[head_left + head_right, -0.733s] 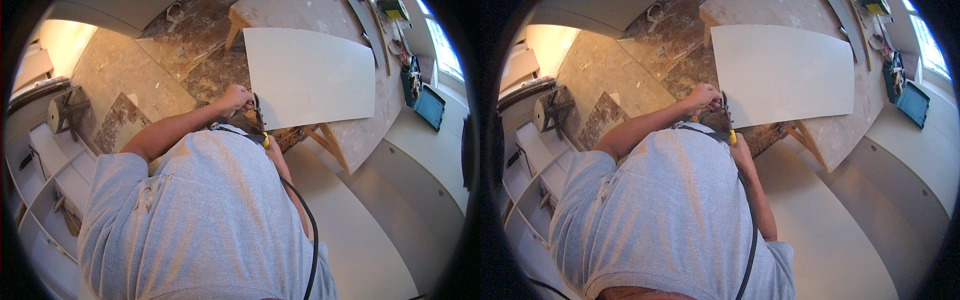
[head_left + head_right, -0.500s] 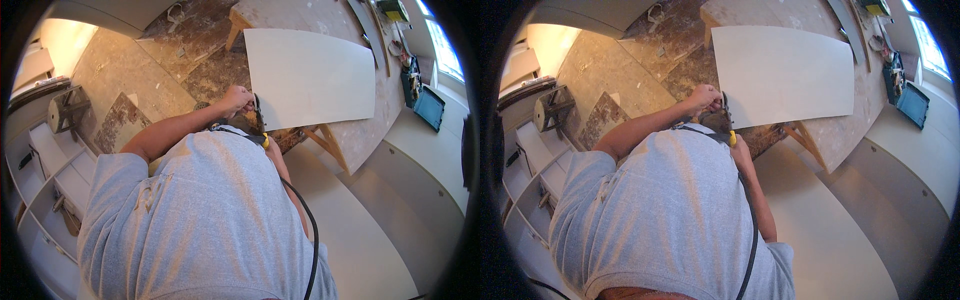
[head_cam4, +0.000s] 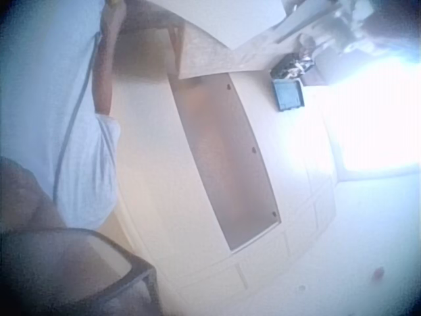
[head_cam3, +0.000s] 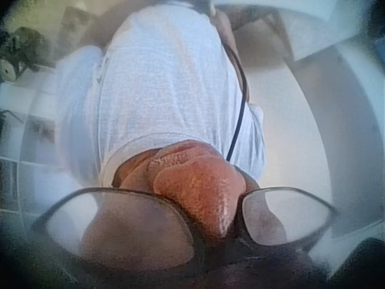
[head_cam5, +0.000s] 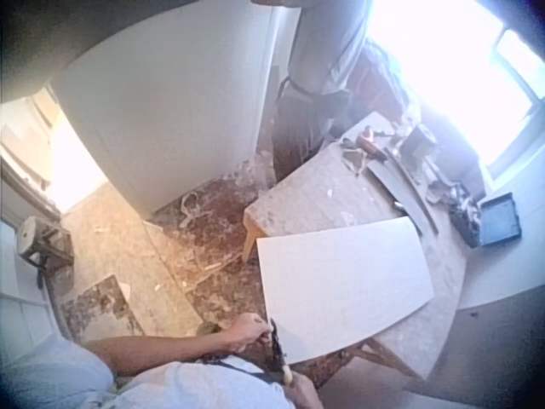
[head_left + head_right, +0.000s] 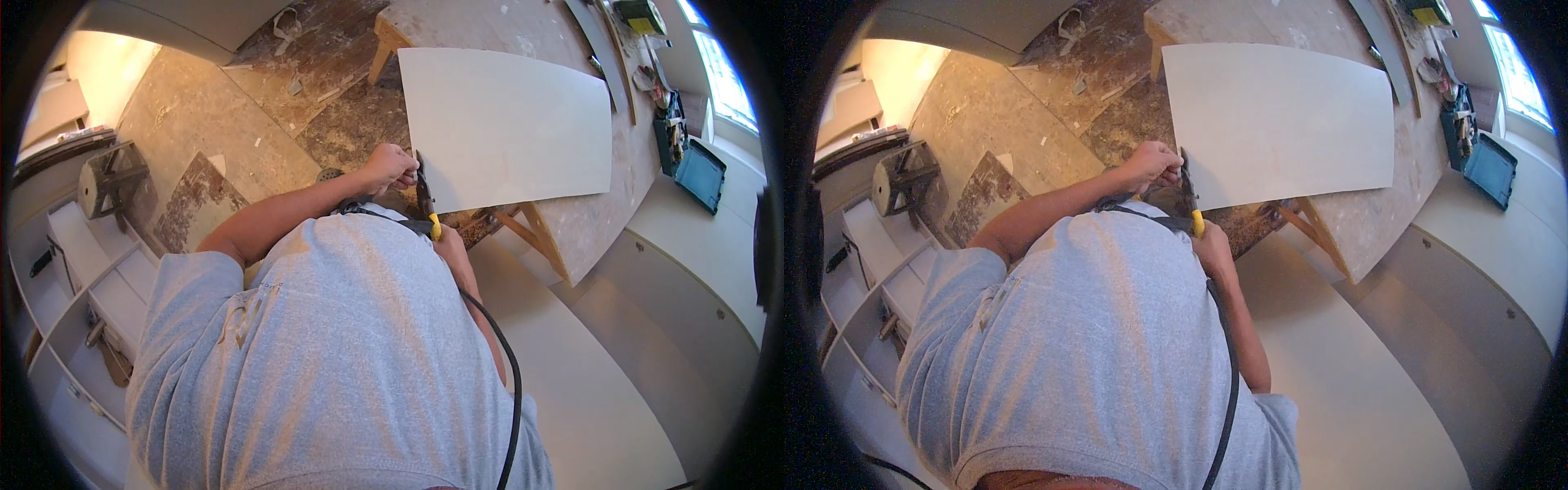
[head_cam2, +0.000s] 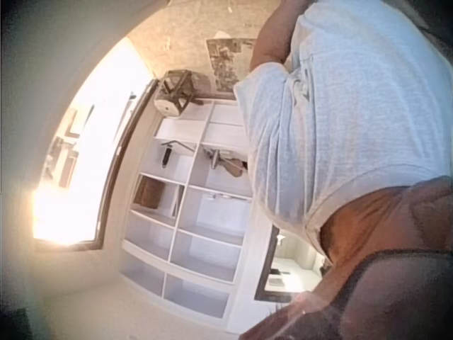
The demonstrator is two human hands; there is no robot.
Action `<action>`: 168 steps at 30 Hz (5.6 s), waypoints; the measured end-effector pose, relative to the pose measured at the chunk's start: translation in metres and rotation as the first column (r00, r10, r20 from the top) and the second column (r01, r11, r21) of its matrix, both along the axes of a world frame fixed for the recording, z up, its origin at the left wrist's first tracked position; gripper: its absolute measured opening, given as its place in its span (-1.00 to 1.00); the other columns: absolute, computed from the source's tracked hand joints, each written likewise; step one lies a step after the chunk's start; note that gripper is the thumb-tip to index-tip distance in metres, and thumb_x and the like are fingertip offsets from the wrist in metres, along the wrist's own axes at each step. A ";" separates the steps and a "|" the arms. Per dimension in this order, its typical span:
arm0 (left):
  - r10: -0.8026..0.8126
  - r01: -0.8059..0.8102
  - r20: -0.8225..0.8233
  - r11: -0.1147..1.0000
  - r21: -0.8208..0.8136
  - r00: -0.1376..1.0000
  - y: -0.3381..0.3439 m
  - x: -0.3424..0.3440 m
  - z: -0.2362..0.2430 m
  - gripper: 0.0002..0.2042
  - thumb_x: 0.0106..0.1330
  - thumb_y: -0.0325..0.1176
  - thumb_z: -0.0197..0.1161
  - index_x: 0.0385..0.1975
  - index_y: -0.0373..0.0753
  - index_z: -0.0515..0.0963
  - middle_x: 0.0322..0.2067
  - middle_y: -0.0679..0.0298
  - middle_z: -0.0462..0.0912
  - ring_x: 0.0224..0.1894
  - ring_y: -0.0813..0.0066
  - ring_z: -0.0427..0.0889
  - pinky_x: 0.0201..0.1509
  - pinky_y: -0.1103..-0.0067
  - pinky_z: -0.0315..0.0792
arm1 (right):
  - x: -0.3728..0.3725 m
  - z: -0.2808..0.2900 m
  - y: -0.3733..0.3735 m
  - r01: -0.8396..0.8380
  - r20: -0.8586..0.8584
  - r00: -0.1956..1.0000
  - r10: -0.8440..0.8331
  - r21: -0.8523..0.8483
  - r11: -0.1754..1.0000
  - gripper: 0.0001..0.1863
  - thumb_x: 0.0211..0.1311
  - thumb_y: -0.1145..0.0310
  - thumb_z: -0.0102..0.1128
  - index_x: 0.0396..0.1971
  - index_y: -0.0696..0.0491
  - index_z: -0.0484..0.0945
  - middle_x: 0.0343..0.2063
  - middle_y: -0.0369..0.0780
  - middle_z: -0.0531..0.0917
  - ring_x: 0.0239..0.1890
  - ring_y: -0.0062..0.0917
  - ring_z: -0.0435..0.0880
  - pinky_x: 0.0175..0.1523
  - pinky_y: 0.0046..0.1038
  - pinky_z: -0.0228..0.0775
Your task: The person trims the edge of a white laminate sheet using snips, then uses a hand scraper and a file to smooth and refine the edges while working at a workshop table.
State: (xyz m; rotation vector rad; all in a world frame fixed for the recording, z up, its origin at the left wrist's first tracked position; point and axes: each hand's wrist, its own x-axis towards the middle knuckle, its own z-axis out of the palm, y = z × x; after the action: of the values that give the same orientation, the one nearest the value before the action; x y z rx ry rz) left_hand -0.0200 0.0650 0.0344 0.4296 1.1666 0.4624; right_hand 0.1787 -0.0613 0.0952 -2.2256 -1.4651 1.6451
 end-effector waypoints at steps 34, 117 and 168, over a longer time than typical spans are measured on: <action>0.009 -0.007 0.025 0.996 -0.084 1.000 0.005 -0.004 -0.009 -0.86 0.33 -0.39 0.35 -0.26 -0.25 0.52 -0.38 0.27 0.62 -0.41 0.45 0.68 -0.30 0.45 0.68 | 0.013 -0.041 -0.011 0.063 -0.216 0.975 -0.057 0.025 0.998 -0.50 0.19 0.06 0.39 -0.16 0.23 0.59 -0.19 0.09 0.73 -0.05 -0.07 0.73 -0.02 -0.19 0.50; -0.275 0.444 -0.370 0.725 0.526 0.887 -0.010 0.000 -0.044 -0.56 0.42 -0.05 0.34 -0.20 -0.44 0.61 -0.44 0.23 0.70 -0.40 0.46 0.70 -0.35 0.51 0.58 | 0.047 0.045 -0.130 0.308 -0.240 0.891 -0.385 -0.302 0.902 -0.59 0.11 0.41 0.29 0.00 0.11 0.56 -0.34 -0.33 0.52 -0.33 -0.58 0.47 -0.24 -0.46 0.40; 0.196 -0.182 0.349 0.981 -0.074 0.916 -0.023 -0.002 -0.019 -0.66 0.33 -0.65 0.04 0.08 -0.27 0.50 -0.21 0.38 0.61 -0.18 0.52 0.62 -0.14 0.46 0.50 | 0.048 0.023 -0.171 0.635 -0.008 0.752 -0.659 -0.257 0.728 -0.83 0.14 0.41 0.33 -0.27 0.07 0.57 -0.46 -0.33 0.60 -0.45 -0.55 0.54 -0.29 -0.43 0.37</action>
State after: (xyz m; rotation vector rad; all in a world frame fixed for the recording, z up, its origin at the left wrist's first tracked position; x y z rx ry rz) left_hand -0.0220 0.0420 0.0154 0.1860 0.8662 0.6550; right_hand 0.2269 -0.2324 0.1186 -2.3231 -0.3595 1.6803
